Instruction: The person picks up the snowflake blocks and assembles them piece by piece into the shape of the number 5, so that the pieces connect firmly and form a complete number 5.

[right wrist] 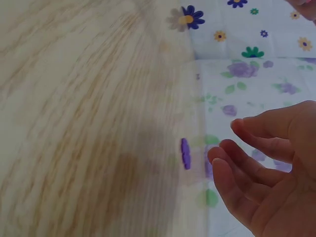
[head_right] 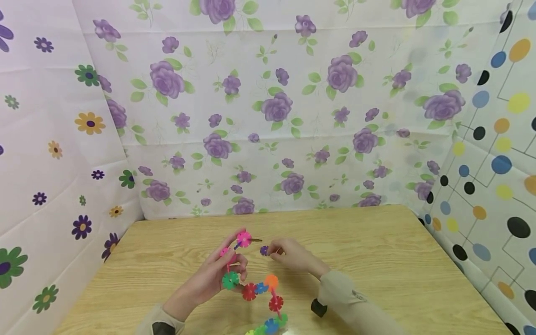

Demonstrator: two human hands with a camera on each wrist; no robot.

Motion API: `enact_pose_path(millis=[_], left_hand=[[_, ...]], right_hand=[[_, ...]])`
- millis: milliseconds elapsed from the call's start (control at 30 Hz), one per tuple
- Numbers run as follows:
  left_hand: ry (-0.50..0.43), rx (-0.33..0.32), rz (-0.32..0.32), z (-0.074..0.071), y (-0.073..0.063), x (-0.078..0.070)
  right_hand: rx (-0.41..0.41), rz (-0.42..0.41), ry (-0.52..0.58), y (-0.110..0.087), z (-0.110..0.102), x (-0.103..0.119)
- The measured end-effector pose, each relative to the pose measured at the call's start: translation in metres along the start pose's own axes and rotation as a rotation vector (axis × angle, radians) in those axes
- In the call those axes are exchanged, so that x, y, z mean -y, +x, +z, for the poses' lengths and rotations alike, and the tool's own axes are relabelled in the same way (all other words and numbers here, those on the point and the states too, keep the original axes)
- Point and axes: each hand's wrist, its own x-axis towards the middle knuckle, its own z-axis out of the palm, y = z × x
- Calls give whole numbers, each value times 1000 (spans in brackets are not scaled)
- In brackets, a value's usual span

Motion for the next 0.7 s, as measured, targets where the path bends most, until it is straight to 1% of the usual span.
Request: enact_pose_path(millis=[167, 267, 433, 600, 700], left_hand=[[-2, 10, 1, -1, 0, 2], [-14, 4, -13, -1, -1, 2], [-26, 15, -1, -1, -1, 1], [-24, 5, -8, 0, 0, 2], [-33, 4, -1, 0, 0, 3]], right_hand=[[-2, 30, -16, 5, 6, -13], [1, 60, -23, 8, 9, -19], [10, 100, -46, 14, 14, -22], [54, 138, -98, 21, 21, -22], [69, 143, -120, 22, 23, -22]])
